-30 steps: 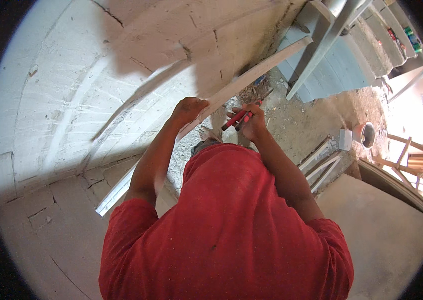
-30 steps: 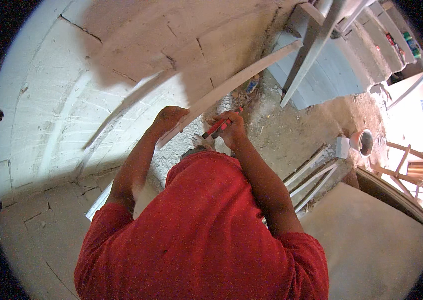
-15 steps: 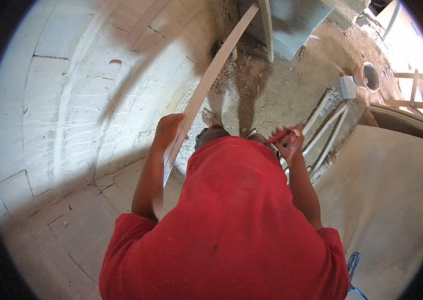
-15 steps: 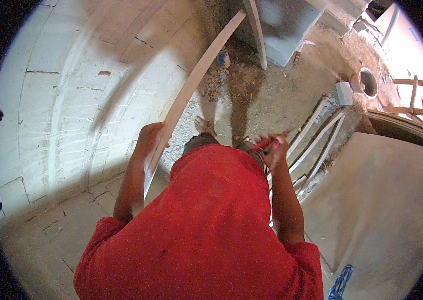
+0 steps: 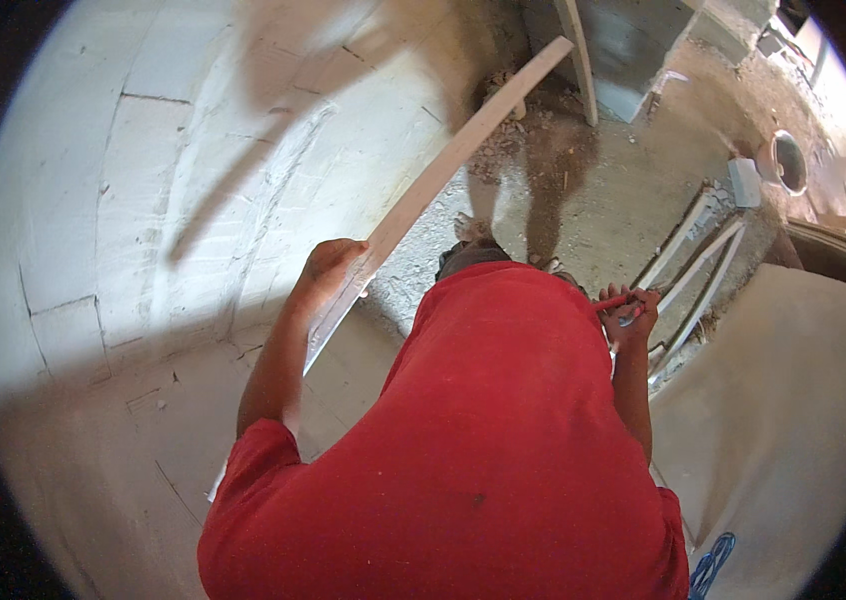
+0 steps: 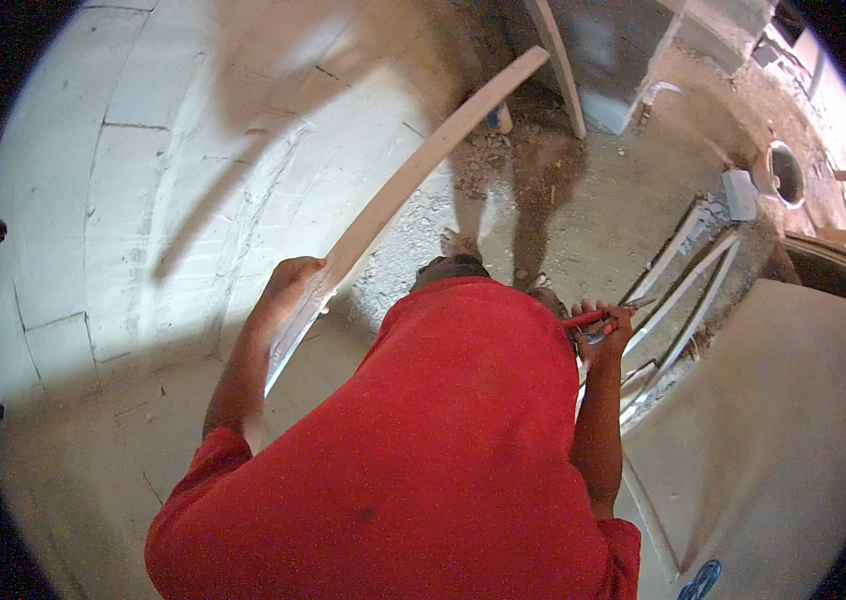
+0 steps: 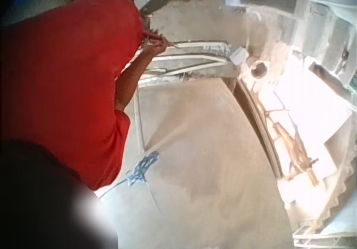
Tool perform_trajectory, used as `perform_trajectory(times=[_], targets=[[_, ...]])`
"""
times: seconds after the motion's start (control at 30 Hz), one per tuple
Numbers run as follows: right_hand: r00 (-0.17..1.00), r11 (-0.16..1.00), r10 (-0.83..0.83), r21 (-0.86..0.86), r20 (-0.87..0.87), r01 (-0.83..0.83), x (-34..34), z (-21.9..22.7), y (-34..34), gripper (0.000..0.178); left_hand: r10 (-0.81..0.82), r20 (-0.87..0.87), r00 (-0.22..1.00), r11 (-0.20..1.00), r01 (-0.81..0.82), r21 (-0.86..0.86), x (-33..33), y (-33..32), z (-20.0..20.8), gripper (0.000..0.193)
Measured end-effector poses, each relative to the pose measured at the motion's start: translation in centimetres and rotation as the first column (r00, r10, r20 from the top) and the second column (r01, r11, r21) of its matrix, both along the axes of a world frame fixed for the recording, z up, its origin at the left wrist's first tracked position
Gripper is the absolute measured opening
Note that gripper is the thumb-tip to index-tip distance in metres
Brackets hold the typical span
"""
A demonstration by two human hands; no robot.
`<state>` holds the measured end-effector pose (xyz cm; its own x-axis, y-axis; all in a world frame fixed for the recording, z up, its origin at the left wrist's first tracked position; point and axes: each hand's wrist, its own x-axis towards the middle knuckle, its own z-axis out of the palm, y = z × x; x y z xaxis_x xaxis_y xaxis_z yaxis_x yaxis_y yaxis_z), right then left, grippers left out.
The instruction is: The person uses tin snips to cut a long white molding strip along a ceiling line, then repositions and cuts again. The person removes the cut pieces and carries them down the stairs.
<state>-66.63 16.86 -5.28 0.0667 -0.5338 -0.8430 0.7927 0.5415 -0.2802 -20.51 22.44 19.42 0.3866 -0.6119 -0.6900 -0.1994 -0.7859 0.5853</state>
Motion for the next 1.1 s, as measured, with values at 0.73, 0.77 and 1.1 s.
perform_trajectory(times=[0.73, 0.77, 1.1], targets=[[0.989, 0.989, -0.146, -0.006, 0.013, 0.146, -0.1, 4.6, 3.3, 0.037, -0.551, -0.282, 0.785, 0.834, 0.510, -0.209, -13.7, -11.1, 1.0, 0.058], [0.979, 0.979, -0.202, 0.001, 0.014, 0.202, -0.4, 4.8, 4.1, 0.038, -0.562, -0.293, 0.774, 0.827, 0.521, -0.210, -14.4, -11.7, 1.2, 0.058], [0.889, 0.887, -0.449, -0.076, 0.092, 0.456, -3.7, 3.4, 9.1, 0.031, -0.741, -0.285, 0.608, 0.671, 0.666, -0.324, -22.2, -17.1, 2.8, 0.059]])
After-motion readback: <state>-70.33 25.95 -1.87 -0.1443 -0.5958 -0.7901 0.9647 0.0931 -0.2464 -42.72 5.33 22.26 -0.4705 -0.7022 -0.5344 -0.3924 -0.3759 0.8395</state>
